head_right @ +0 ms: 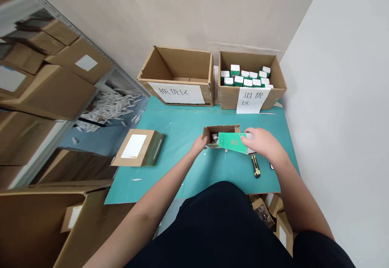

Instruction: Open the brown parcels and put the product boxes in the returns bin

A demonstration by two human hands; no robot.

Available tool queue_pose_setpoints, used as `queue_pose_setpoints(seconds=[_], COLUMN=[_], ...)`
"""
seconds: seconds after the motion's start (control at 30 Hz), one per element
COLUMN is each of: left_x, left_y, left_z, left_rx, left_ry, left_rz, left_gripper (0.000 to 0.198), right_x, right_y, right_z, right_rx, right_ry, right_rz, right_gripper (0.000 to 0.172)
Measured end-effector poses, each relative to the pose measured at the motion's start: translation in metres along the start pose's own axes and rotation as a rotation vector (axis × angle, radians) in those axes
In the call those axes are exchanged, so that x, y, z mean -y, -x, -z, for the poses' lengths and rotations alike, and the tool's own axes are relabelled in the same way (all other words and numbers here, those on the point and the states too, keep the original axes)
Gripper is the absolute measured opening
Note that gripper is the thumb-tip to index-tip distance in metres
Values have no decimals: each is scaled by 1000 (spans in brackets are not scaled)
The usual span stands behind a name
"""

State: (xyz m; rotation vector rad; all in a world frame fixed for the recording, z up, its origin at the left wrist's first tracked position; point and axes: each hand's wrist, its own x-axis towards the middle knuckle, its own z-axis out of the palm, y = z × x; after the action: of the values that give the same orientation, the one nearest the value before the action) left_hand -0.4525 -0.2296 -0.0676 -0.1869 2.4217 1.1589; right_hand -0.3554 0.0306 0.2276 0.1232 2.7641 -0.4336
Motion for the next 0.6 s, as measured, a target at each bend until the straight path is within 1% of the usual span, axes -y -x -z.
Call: queue_pose_setpoints(seconds=[0.07, 0.13, 0.2, 0.23, 0.27, 0.3, 0.33, 0.37, 0.4, 0.43, 0.5, 0.53, 0.6], left_x=[-2, -1, 1, 3, 5, 7, 9, 10, 11, 12, 12, 13, 14], left_y=[2, 12, 31, 44, 59, 75, 91, 105, 118, 127, 138, 140, 138], left_z=[5, 10, 14, 13, 11, 8, 2, -5, -13, -21, -34, -39, -44], left_rx=[-16, -109, -248, -301, -320, -280, -200, -89, 27, 101, 165, 175, 189], left_ry=[1, -11, -37, -55, -72, -92, -113, -136, -156, -163, -145, -126, -87], left_rz=[2, -47, -195, -311, -428, -540, -644, -740, -814, -842, -811, -776, -698], left_gripper=[63, 69, 69, 67, 63, 61, 61, 64, 74, 86, 102, 105, 103], right_x=[1, 5, 9, 10, 12, 13, 15, 18, 21, 24, 31, 34, 38], right_y=[6, 7, 5, 3, 0, -3, -5, -8, -10, -12, -15, -16, -17], right_z=[-2, -9, -21, -28, -37, -47, -57, -67, -77, -86, -103, -110, -120], right_rx=[24, 82, 143, 165, 183, 198, 212, 226, 242, 260, 291, 301, 318], right_ry=[8, 20, 39, 53, 69, 82, 90, 95, 98, 100, 107, 111, 106], right_rz=[-3, -26, -43, -44, -38, -31, -24, -17, -9, -1, 18, 24, 24], right_gripper=[40, 38, 37, 38, 38, 38, 39, 40, 40, 41, 41, 41, 43])
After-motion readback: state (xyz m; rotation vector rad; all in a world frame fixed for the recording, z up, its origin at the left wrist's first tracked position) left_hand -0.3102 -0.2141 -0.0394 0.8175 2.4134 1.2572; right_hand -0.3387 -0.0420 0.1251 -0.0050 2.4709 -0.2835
